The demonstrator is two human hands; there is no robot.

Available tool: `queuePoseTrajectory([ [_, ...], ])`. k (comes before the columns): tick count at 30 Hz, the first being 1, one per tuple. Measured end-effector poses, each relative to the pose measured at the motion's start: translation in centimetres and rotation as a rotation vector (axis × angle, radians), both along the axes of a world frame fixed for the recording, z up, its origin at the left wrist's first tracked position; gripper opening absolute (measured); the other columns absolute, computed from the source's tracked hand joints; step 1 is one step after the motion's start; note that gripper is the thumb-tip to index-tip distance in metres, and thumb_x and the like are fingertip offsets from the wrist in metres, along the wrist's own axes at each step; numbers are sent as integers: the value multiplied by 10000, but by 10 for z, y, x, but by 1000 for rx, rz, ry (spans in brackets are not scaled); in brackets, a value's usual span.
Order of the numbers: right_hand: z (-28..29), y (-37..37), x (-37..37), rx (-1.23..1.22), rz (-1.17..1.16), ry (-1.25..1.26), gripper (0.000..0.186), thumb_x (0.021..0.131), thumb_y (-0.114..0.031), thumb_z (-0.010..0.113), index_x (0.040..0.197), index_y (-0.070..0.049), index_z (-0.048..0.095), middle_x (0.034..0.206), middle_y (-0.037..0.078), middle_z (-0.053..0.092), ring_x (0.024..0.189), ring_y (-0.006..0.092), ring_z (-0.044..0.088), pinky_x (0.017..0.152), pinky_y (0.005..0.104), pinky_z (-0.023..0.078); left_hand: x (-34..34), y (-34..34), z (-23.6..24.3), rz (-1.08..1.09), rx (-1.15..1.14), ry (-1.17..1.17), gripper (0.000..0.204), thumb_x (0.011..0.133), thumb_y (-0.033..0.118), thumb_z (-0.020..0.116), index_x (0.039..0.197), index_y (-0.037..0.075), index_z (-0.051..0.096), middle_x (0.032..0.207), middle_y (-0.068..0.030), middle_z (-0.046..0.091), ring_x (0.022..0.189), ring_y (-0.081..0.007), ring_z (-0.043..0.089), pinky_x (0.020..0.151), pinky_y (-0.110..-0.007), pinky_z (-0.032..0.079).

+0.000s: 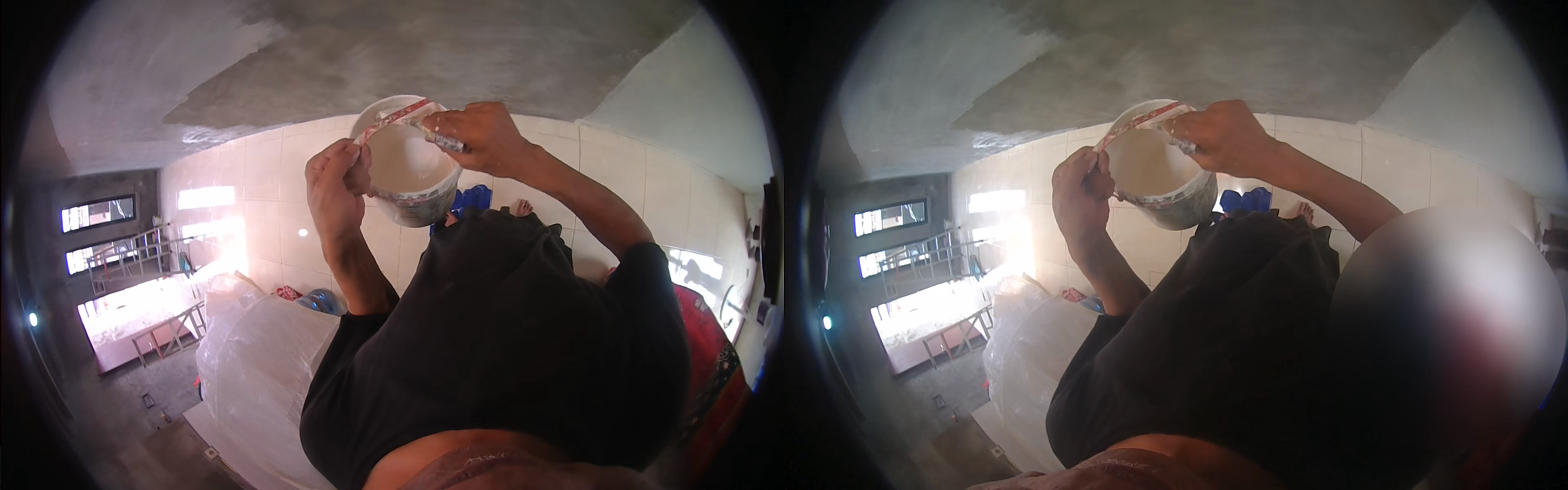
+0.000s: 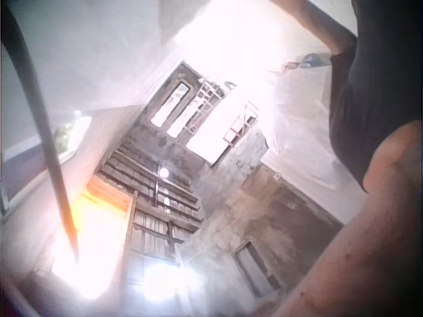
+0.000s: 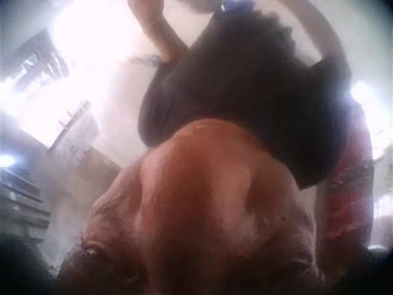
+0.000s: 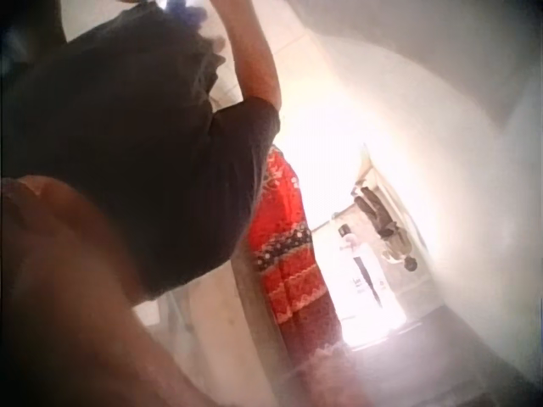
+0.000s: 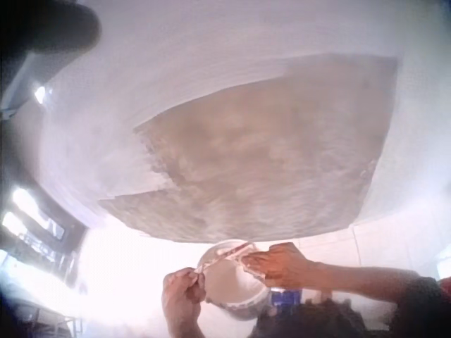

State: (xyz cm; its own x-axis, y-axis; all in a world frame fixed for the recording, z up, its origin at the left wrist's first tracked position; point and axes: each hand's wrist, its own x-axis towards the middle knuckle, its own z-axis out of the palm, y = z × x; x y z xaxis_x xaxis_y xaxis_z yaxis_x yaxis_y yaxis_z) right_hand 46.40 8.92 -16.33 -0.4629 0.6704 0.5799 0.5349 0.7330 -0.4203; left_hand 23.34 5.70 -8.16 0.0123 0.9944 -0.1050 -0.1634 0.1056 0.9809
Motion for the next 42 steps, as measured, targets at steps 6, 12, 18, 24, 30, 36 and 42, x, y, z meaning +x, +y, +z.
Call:
queuePoseTrajectory([
  [6,10,-13,-7,152,-40,88,365,661,-98,697,1023,-100,651,721,35,634,546,232,578,525,332,463,-1,3,0,2,18,-20,242,887,98,477,701,-38,552,540,28,397,436,-39,284,417,-231,200],
  [12,27,-16,1,-490,-46,471,200,772,-127,727,926,-5,691,724,79,689,540,170,626,548,302,487,-2,8,-13,13,91,-44,245,872,162,503,717,-23,544,523,22,381,433,-58,269,424,-242,218],
  [18,28,-8,0,-951,130,728,174,819,-111,739,947,4,716,732,76,695,584,106,621,577,260,493,2,9,-18,93,108,-42,263,883,117,448,706,-58,534,508,8,384,413,-72,274,399,-254,232],
  [24,16,-6,-4,-622,-29,570,175,794,-150,738,919,-31,709,738,79,698,572,170,633,553,295,491,-2,9,-15,24,102,-57,249,866,119,465,703,-54,539,520,4,389,420,-69,291,406,-251,233],
  [30,-14,-4,0,204,-82,114,284,691,-178,722,958,-86,692,972,64,694,670,215,660,540,348,492,6,5,-6,67,115,-12,246,888,124,491,688,-13,532,547,13,387,426,-55,292,396,-242,207],
  [36,31,-39,32,0,-109,396,218,744,-148,739,947,-77,708,875,66,716,670,210,671,580,323,512,4,13,-15,104,111,-82,235,887,132,513,684,14,510,533,41,365,415,-28,242,388,-228,155],
  [42,82,-73,120,-299,-302,935,186,829,-131,750,971,-16,717,880,57,713,747,77,632,657,243,517,15,14,-6,247,144,-97,188,863,133,544,711,22,544,531,40,403,411,-26,250,383,-218,166],
])
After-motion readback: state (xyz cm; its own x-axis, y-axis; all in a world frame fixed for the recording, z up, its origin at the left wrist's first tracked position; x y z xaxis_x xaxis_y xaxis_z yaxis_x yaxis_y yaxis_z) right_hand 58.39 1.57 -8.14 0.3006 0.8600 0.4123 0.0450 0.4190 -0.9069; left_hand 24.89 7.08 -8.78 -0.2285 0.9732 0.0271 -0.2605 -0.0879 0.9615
